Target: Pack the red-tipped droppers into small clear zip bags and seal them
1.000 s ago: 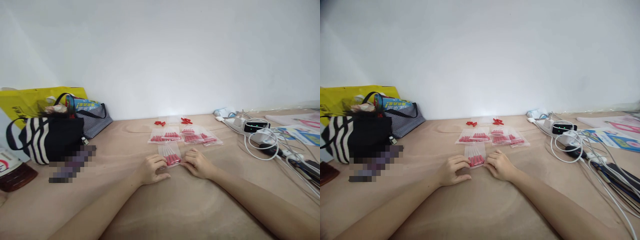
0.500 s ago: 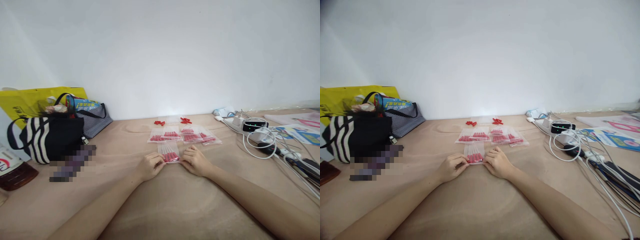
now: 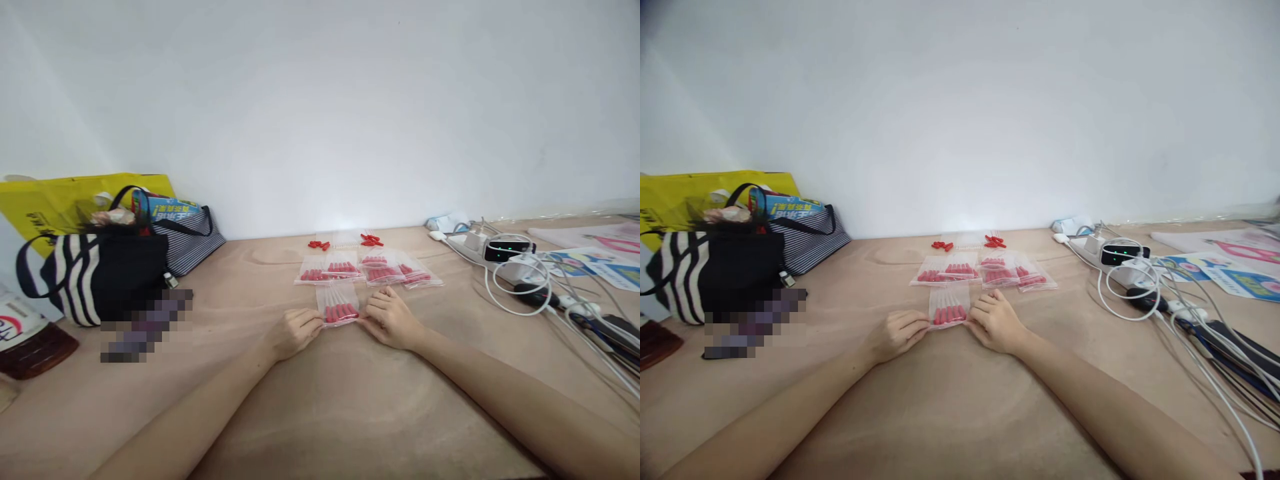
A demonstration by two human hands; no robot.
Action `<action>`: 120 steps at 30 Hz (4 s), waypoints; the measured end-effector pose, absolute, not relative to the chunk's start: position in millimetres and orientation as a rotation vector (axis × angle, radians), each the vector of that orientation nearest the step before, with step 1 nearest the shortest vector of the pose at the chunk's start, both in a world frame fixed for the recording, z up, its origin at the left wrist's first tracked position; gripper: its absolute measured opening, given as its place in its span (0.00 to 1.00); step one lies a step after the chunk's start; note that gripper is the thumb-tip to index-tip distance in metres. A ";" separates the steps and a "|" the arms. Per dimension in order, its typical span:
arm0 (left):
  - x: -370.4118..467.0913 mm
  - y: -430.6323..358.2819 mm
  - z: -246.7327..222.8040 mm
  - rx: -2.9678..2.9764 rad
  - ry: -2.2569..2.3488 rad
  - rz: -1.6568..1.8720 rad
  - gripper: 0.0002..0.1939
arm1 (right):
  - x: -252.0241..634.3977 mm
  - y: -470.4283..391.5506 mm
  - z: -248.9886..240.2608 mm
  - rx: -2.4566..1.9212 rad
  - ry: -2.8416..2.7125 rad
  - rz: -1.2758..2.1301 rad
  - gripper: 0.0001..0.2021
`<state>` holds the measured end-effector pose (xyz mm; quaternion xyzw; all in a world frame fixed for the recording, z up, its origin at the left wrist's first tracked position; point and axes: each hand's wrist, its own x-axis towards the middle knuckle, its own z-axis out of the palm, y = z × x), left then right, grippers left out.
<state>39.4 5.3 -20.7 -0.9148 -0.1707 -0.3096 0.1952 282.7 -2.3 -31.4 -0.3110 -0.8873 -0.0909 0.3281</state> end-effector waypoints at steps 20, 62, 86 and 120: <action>42.2 9.5 -20.6 -2.673 -0.526 -0.895 0.07 | 264.2 4.8 -36.5 -0.718 -2.282 -0.335 0.08; 46.6 11.6 -17.1 -2.473 -0.396 -0.951 0.06 | 263.9 10.9 -32.7 -0.626 -2.186 -0.722 0.08; 42.9 10.2 -15.8 -2.510 -0.410 -1.014 0.14 | 242.3 9.6 -27.4 -0.464 -2.149 -1.004 0.10; 42.2 -1.8 -8.5 -2.722 -0.974 -1.161 0.07 | 235.2 0.7 -28.6 -0.588 -2.174 -0.581 0.10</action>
